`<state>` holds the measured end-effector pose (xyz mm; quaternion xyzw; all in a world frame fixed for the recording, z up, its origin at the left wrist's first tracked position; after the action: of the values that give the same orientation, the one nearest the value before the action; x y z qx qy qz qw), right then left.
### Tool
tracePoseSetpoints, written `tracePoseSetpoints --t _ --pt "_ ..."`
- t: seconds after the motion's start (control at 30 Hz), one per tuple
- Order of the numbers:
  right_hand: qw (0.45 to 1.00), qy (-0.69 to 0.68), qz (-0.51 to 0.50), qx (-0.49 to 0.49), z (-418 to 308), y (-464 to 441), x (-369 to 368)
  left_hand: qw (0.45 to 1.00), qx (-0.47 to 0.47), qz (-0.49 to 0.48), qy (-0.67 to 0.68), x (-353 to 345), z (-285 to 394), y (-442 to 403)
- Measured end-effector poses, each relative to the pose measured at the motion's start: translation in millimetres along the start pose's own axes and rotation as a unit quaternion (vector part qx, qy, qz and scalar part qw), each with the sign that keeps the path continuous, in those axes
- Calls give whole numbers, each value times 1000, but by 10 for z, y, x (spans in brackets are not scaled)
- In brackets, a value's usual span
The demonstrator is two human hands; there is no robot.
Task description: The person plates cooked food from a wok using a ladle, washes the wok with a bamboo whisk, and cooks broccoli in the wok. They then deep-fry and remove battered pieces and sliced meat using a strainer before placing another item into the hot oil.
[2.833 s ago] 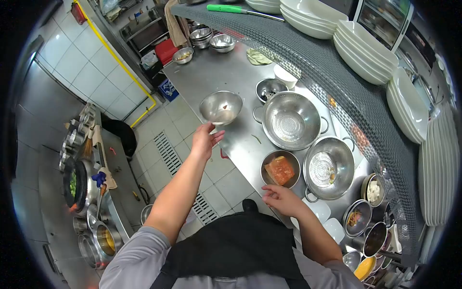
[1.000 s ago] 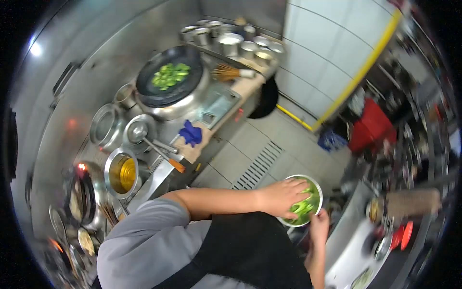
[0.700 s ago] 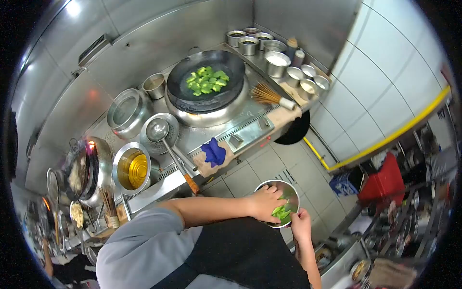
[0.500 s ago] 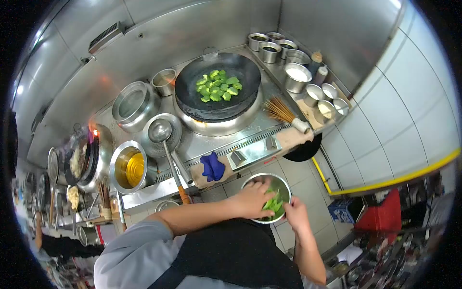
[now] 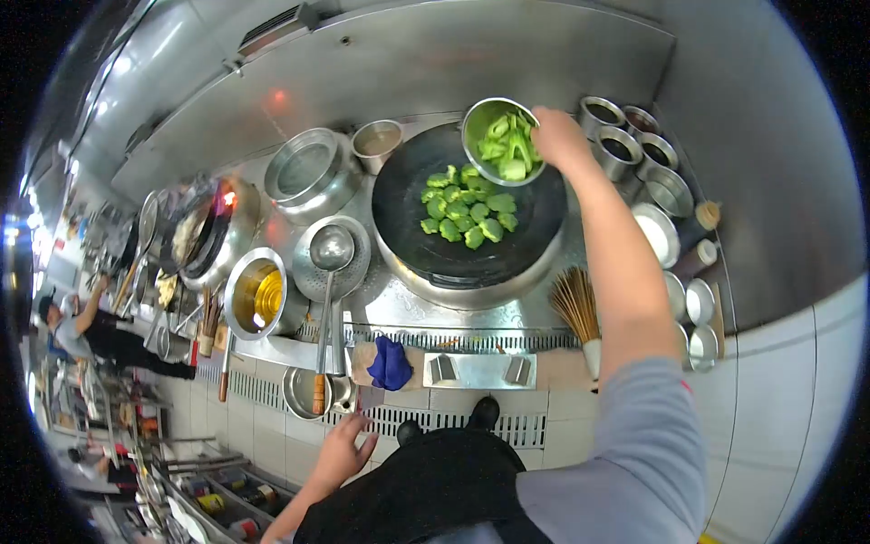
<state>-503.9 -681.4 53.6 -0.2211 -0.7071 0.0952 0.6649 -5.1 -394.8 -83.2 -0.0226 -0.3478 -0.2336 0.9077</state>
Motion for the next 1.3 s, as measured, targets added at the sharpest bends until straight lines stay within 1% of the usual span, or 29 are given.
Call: tracePoseSetpoints --t 0.03,0.07,0.13,0.17,0.2,0.23,0.27,0.3,0.33,0.4,0.43,0.5,0.53,0.6,0.63,0.7,0.77,0.8,0.87,0.9,0.97,1.03,1.1,1.13,1.17,1.2,1.23,1.27,1.3 --pt "998 56 -20 18 -53 -276 -218 997 68 21 -10 -47 -199 272" --pt "998 46 -21 33 -104 -481 -443 990 136 41 -19 -103 -388 578" --pt "997 65 4 37 -175 -760 -858 952 298 52 -39 -254 -754 1294" --pt "995 85 3 56 -264 -801 -1020 933 350 51 -61 -332 -817 1629" --pt "995 73 0 69 -336 -802 -1184 911 402 47 -83 -402 -842 1968" --pt "988 110 -23 103 -427 -753 -1367 845 531 43 -48 -532 -994 2396" --pt "978 149 -44 136 -538 -687 -1492 763 646 38 -11 -648 -1089 2725" --pt "976 148 -54 152 -646 -565 -1533 730 682 40 18 -777 -1111 2971" --pt "975 146 -54 158 -705 -434 -1486 726 685 45 39 -902 -1092 3154" --pt "967 112 -86 213 -827 -214 -1398 725 682 56 79 -1155 -1019 3415" --pt "965 112 -86 220 -841 -156 -1386 726 678 58 95 -1259 -992 3503" --pt "966 125 5 225 -875 -90 -1177 730 671 61 117 -1400 -906 3531" --pt "965 125 7 228 -898 -106 -1120 733 665 62 129 -1457 -886 3525" --pt "944 183 61 268 -968 -158 -966 745 651 63 129 -1500 -860 3517" --pt "918 249 98 294 -1028 -198 -868 753 643 63 129 -1498 -847 3476" --pt "894 284 209 278 -1012 -366 -539 769 622 67 128 -1427 -824 3369" --pt "904 249 248 242 -1021 -470 45 788 598 75 123 -1318 -790 3245" --pt "903 250 249 244 -1027 -467 285 796 588 79 121 -1266 -781 3189" --pt "943 170 235 164 -951 -455 663 803 577 90 118 -1209 -804 3150" --pt "942 170 238 164 -944 -385 696 804 575 92 119 -1221 -834 3181" --pt "955 101 232 152 -858 -227 717 801 577 111 113 -1252 -946 3210" --pt "967 139 150 153 -932 -47 388 802 574 121 113 -1333 -1105 3301" --pt "970 153 88 170 -1030 141 5 817 557 104 104 -1408 -1284 3450" --pt "989 87 28 113 -924 87 -459 817 556 107 109 -1391 -1276 3485" --pt "972 138 48 186 -1102 272 -438 813 561 105 115 -1345 -1154 3520" --pt "973 134 5 187 -1134 314 -636 808 568 102 121 -1334 -1097 3574" --pt "973 130 3 192 -1106 339 -856 832 531 113 114 -1433 -1261 3786" --pt "973 125 0 196 -1038 326 -1021 830 534 115 118 -1461 -1297 3938" --pt "973 143 -1 181 -998 251 -1016 792 583 120 138 -1475 -1342 4110"
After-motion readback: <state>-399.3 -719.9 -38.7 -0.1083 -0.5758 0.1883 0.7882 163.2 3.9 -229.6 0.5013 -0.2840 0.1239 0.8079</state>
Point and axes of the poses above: each hand's wrist, its own y-axis away from the middle knuckle, its own x-axis out of the back of the hand, z = x × y, the point moved 6 cm from there along -y, towards the middle knuckle, and after that the axes turned 15 degrees about y, right-handed, at the moved point
